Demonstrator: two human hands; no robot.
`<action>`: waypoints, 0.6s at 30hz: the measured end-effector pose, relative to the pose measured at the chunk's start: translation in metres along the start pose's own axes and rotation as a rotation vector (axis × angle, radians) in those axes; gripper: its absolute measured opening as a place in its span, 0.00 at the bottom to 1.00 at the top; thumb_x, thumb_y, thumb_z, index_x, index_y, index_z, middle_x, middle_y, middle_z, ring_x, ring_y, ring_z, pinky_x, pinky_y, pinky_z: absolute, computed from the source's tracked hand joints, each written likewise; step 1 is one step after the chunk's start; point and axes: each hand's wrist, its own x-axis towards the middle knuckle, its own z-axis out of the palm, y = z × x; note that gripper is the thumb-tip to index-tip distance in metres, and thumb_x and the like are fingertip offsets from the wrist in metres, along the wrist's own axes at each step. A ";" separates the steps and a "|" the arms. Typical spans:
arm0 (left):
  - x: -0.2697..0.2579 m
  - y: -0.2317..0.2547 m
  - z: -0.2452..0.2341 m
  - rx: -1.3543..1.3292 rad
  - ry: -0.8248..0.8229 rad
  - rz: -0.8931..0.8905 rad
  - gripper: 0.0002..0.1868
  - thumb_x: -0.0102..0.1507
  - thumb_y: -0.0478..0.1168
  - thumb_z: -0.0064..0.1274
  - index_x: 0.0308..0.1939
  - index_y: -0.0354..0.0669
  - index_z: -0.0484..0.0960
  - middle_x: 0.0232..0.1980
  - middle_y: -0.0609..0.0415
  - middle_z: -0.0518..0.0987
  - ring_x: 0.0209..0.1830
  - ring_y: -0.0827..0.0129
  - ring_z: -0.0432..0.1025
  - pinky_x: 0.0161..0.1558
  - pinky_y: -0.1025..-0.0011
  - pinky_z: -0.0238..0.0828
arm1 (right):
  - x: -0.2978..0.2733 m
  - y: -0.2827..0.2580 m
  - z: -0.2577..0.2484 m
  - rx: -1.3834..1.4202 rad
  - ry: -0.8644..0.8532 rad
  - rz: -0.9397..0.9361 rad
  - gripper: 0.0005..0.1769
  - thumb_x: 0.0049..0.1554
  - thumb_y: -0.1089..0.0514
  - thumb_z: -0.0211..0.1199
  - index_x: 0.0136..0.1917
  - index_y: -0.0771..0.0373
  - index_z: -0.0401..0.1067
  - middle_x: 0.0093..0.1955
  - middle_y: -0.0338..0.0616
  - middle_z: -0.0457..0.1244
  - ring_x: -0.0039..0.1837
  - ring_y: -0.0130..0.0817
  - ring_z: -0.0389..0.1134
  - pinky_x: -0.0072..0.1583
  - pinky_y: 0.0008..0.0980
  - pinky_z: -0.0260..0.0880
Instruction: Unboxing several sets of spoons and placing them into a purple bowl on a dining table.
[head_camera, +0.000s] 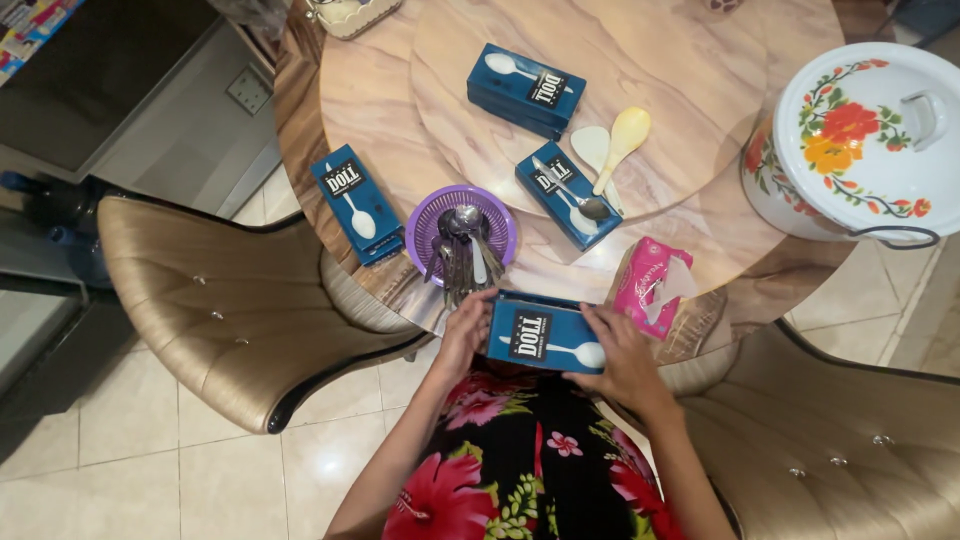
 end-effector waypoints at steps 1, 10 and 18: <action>-0.005 0.010 0.006 0.018 -0.020 0.026 0.25 0.71 0.48 0.48 0.67 0.36 0.74 0.48 0.47 0.82 0.46 0.68 0.77 0.48 0.73 0.74 | 0.001 -0.002 0.004 -0.014 -0.011 -0.026 0.62 0.35 0.39 0.84 0.77 0.59 0.63 0.65 0.52 0.62 0.67 0.54 0.64 0.72 0.52 0.57; -0.008 0.009 0.003 0.039 -0.002 0.048 0.18 0.60 0.34 0.62 0.54 0.38 0.81 0.33 0.59 0.79 0.17 0.88 0.61 0.19 0.91 0.53 | 0.000 -0.003 0.007 -0.155 0.002 -0.061 0.63 0.36 0.32 0.79 0.79 0.52 0.61 0.70 0.45 0.61 0.75 0.51 0.59 0.75 0.60 0.48; -0.021 0.007 0.023 0.006 -0.001 0.149 0.18 0.53 0.28 0.67 0.44 0.35 0.79 0.31 0.59 0.76 0.21 0.84 0.65 0.23 0.87 0.58 | 0.003 -0.010 -0.007 -0.086 0.031 0.028 0.66 0.33 0.37 0.81 0.80 0.53 0.60 0.73 0.48 0.59 0.77 0.59 0.54 0.76 0.65 0.42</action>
